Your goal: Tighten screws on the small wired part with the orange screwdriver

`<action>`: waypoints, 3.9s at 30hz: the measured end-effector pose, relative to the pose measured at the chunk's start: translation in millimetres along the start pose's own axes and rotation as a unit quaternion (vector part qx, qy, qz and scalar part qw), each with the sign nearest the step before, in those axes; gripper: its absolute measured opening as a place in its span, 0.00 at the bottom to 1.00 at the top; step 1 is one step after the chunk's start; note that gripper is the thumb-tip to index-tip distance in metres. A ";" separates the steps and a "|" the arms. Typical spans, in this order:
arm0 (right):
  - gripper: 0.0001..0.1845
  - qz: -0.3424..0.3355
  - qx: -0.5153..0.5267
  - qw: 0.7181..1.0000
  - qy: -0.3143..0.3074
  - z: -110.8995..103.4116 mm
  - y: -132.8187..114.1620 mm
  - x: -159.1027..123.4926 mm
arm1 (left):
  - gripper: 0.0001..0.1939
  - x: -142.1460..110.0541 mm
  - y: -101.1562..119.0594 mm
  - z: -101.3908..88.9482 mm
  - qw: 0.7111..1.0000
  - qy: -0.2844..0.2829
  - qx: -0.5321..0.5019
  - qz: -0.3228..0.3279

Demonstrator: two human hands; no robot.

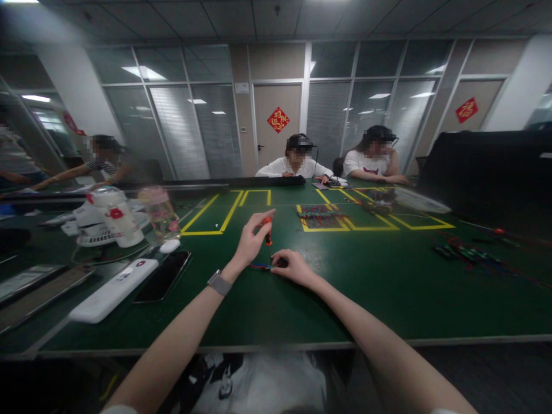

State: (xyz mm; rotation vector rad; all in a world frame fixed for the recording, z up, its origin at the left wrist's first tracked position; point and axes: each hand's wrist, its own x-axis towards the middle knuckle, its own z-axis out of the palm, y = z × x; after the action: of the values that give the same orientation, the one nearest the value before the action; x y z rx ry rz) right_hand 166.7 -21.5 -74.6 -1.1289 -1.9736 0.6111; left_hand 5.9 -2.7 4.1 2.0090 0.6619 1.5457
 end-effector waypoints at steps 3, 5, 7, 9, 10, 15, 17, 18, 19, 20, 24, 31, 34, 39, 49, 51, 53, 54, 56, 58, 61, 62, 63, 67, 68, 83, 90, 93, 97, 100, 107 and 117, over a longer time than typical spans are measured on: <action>0.06 -0.004 0.005 1.000 0.000 0.6 2.1 0.0 | 0.21 5.3 -3.0 -3.7 0.990 -0.081 -0.103 -0.054; 0.05 -0.005 0.003 1.000 0.001 1.2 4.0 0.0 | 0.22 7.9 -4.6 -4.3 0.980 -0.109 -0.147 -0.079; 0.06 -0.005 0.000 1.000 0.002 1.7 5.7 0.1 | 0.21 8.9 -5.6 -3.4 0.974 -0.118 -0.170 -0.089; 0.06 -0.003 0.000 1.000 0.003 2.0 6.7 0.2 | 0.20 8.3 -5.9 -1.9 0.980 -0.102 -0.154 -0.077; 0.06 -0.001 0.001 1.000 0.003 2.1 6.8 0.3 | 0.19 7.3 -5.8 -1.3 0.988 -0.081 -0.121 -0.059; 0.05 0.007 -0.005 1.000 0.001 1.8 6.1 0.7 | 0.13 -0.2 -0.1 -3.8 0.981 0.034 0.176 0.080; 0.05 0.009 -0.004 1.000 0.002 1.5 5.5 0.5 | 0.13 -2.2 3.5 -5.7 0.966 0.030 0.233 0.113; 0.05 0.009 -0.004 1.000 0.002 1.4 5.2 0.4 | 0.13 -2.5 5.0 -6.2 0.965 0.021 0.234 0.119; 0.05 0.008 -0.003 1.000 0.003 1.2 4.8 0.2 | 0.13 -2.3 6.0 -6.3 0.969 0.010 0.217 0.119; 0.05 0.007 -0.002 1.000 0.002 1.1 4.4 0.0 | 0.15 -1.7 6.3 -6.0 0.977 -0.002 0.184 0.109; 0.06 0.005 0.003 1.000 0.002 0.8 3.0 -0.6 | 0.20 3.5 2.2 -2.2 0.999 -0.048 -0.018 0.000; 0.05 0.005 0.000 1.000 0.002 1.2 2.4 -0.4 | 0.13 0.0 1.1 -2.8 0.992 0.010 0.117 0.052; 0.05 0.007 -0.009 1.000 0.005 1.1 1.1 -0.1 | 0.14 -5.1 6.0 -5.1 0.956 0.035 0.272 0.105; 0.05 0.007 -0.014 1.000 -0.001 0.3 0.6 0.1 | 0.18 -3.0 7.1 -2.0 0.983 0.010 0.166 0.079; 0.06 -0.006 -0.004 1.000 -0.001 0.6 5.3 -0.1 | 0.14 2.4 0.1 -2.3 0.999 0.018 0.045 0.012; 0.06 -0.007 -0.006 1.000 0.000 0.6 5.1 0.0 | 0.13 3.1 1.3 -4.0 0.999 0.013 0.043 0.007; 0.06 -0.008 -0.005 1.000 0.000 0.6 4.9 -0.1 | 0.16 5.3 0.9 -5.3 1.000 -0.013 -0.001 -0.012; 0.06 -0.008 -0.004 1.000 0.000 0.6 4.9 -0.1 | 0.17 6.7 0.2 -5.7 0.999 -0.030 -0.032 -0.025; 0.06 -0.008 -0.002 1.000 0.000 0.6 4.7 -0.2 | 0.20 9.3 -1.1 -6.1 0.992 -0.061 -0.094 -0.054; 0.06 -0.007 -0.002 1.000 0.000 0.6 4.7 -0.3 | 0.21 10.8 -1.6 -6.1 0.984 -0.075 -0.140 -0.077; 0.06 -0.007 -0.003 1.000 0.000 0.7 5.5 -0.4 | 0.20 10.5 -0.6 -5.7 0.980 -0.070 -0.165 -0.090; 0.06 -0.008 -0.003 1.000 0.001 0.8 6.1 -0.4 | 0.19 9.9 -0.2 -5.6 0.980 -0.066 -0.162 -0.089; 0.06 -0.008 -0.003 1.000 0.001 0.9 7.0 -0.3 | 0.19 9.3 0.1 -5.6 0.983 -0.061 -0.152 -0.087; 0.06 -0.009 -0.004 1.000 0.001 1.2 10.6 -0.1 | 0.16 7.6 -1.0 -6.3 0.997 -0.024 -0.053 -0.044; 0.06 -0.011 -0.005 1.000 0.001 1.2 11.1 -0.1 | 0.15 7.4 -1.6 -6.7 0.999 -0.017 -0.031 -0.032; 0.06 -0.006 -0.004 1.000 -0.003 0.1 3.8 -0.6 | 0.21 6.3 0.9 -5.9 0.979 -0.085 -0.163 -0.090; 0.05 -0.007 -0.005 1.000 -0.004 0.2 3.0 -0.7 | 0.15 3.7 3.7 -6.4 0.998 -0.051 -0.019 0.008; 0.06 -0.004 -0.006 1.000 -0.003 0.6 4.0 -0.7 | 0.16 4.2 5.1 -7.3 0.997 -0.066 -0.049 -0.006; 0.06 0.000 -0.005 1.000 -0.003 0.5 2.9 -0.7 | 0.20 4.7 1.6 -5.7 0.986 -0.094 -0.129 -0.054; 0.05 -0.001 -0.002 1.000 -0.003 0.0 0.7 -0.8 | 0.19 4.5 -0.4 -4.5 0.989 -0.088 -0.113 -0.048; 0.05 0.006 -0.004 1.000 0.003 0.1 0.2 -0.6 | 0.10 2.1 5.9 -9.8 0.979 0.019 0.182 0.093; 0.07 -0.001 0.003 1.000 -0.001 -0.3 3.3 -0.7 | 0.18 4.1 1.3 -4.5 0.997 -0.072 -0.028 0.015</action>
State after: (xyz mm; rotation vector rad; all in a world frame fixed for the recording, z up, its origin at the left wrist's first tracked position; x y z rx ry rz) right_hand 168.9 -20.4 -76.9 -1.1225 -1.9729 0.6171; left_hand 2.6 -0.6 8.9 2.0739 0.5292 1.4029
